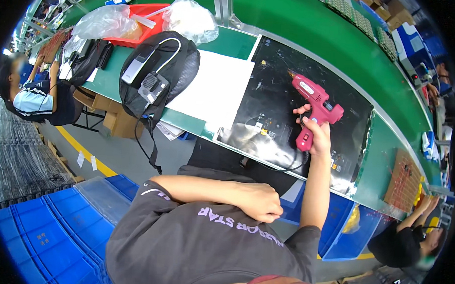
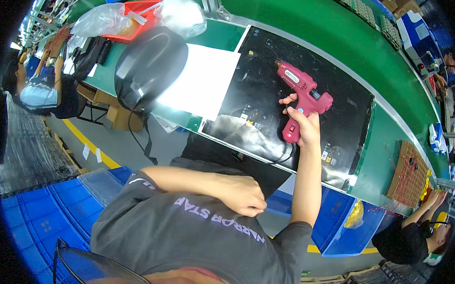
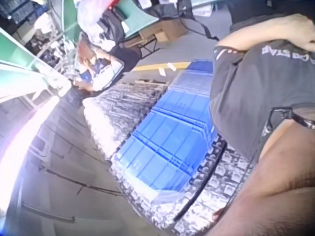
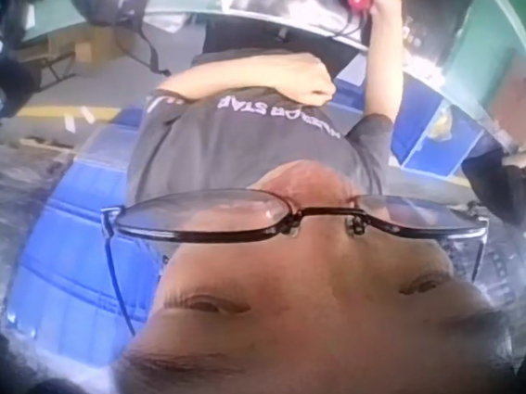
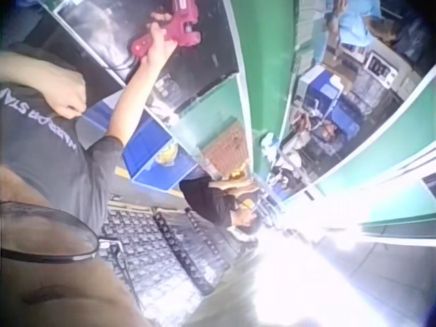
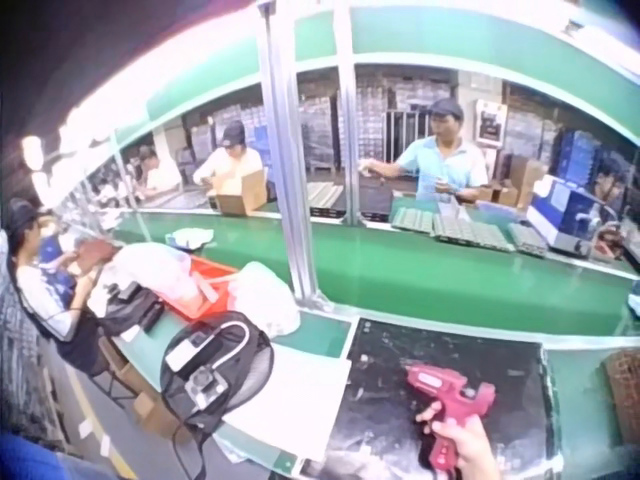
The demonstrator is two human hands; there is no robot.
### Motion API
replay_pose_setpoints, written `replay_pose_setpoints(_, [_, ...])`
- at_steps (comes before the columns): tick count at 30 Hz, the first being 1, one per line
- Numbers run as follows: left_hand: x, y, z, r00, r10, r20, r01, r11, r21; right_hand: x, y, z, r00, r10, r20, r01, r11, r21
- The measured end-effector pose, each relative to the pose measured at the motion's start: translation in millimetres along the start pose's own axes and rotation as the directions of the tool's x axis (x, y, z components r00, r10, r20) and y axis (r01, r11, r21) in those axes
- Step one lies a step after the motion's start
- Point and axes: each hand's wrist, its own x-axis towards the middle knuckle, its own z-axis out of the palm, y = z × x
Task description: Apply hot glue to secure components into a plastic housing on an assembly line.
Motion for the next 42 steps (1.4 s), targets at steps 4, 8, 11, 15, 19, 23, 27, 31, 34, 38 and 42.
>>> replay_pose_setpoints(4, [18.9, -14.7, 27.5, 0.978, -0.041, 0.206, 0.017, 0.993, 0.115, -1.0, 1.8, -1.2, 1.0, -0.019, -0.017, 0.019, 1.0, 0.01])
replay_pose_setpoints(8, [20.7, -20.7, 40.9, 0.956, 0.021, 0.292, -0.053, 0.994, 0.101, 1.6, 3.2, -2.0, 0.999, -0.039, -0.024, 0.038, 0.999, -0.019])
replay_pose_setpoints(11, [13.4, -19.6, 29.6, 0.981, 0.008, 0.192, -0.035, 0.99, 0.139, 1.2, 2.6, -3.4, 0.999, -0.04, -0.018, 0.04, 0.999, -0.005])
replay_pose_setpoints(15, [-4.3, -5.5, -7.4, 0.993, 0.074, -0.093, -0.054, 0.978, 0.201, 2.2, 3.8, -5.7, 0.999, -0.04, -0.007, 0.04, 0.999, -0.003])
replay_pose_setpoints(19, [-37.9, 8.6, -35.1, 0.956, 0.015, -0.295, 0.07, 0.959, 0.274, 3.6, 2.6, -3.9, 1.0, -0.028, 0.0, 0.028, 0.999, -0.03])
replay_pose_setpoints(23, [-67.3, 17.2, -44.8, 0.912, -0.016, -0.41, 0.155, 0.938, 0.309, 2.9, 1.2, -3.7, 0.999, -0.033, -0.012, 0.032, 0.998, -0.049])
replay_pose_setpoints(27, [-77.8, 24.2, -48.2, 0.901, -0.012, -0.434, 0.171, 0.929, 0.328, 3.4, 3.7, -5.0, 1.0, -0.027, -0.012, 0.026, 0.998, -0.062])
replay_pose_setpoints(31, [-87.2, 24.4, -46.6, 0.897, -0.01, -0.441, 0.189, 0.912, 0.364, 2.6, 4.3, -3.7, 1.0, -0.022, -0.013, 0.02, 0.996, -0.085])
replay_pose_setpoints(34, [-95.5, 25.8, -45.0, 0.89, -0.026, -0.455, 0.221, 0.898, 0.381, 2.6, 4.5, -3.8, 1.0, -0.015, -0.018, 0.013, 0.995, -0.095])
replay_pose_setpoints(38, [-102.7, 30.1, -47.0, 0.901, -0.079, -0.426, 0.269, 0.874, 0.405, 3.0, 5.6, -4.5, 1.0, -0.012, -0.002, 0.012, 0.996, -0.089])
replay_pose_setpoints(42, [-109.3, 31.8, -48.9, 0.904, -0.18, -0.387, 0.316, 0.893, 0.322, 3.5, 5.5, -4.2, 1.0, -0.01, 0.004, 0.01, 0.996, -0.091])
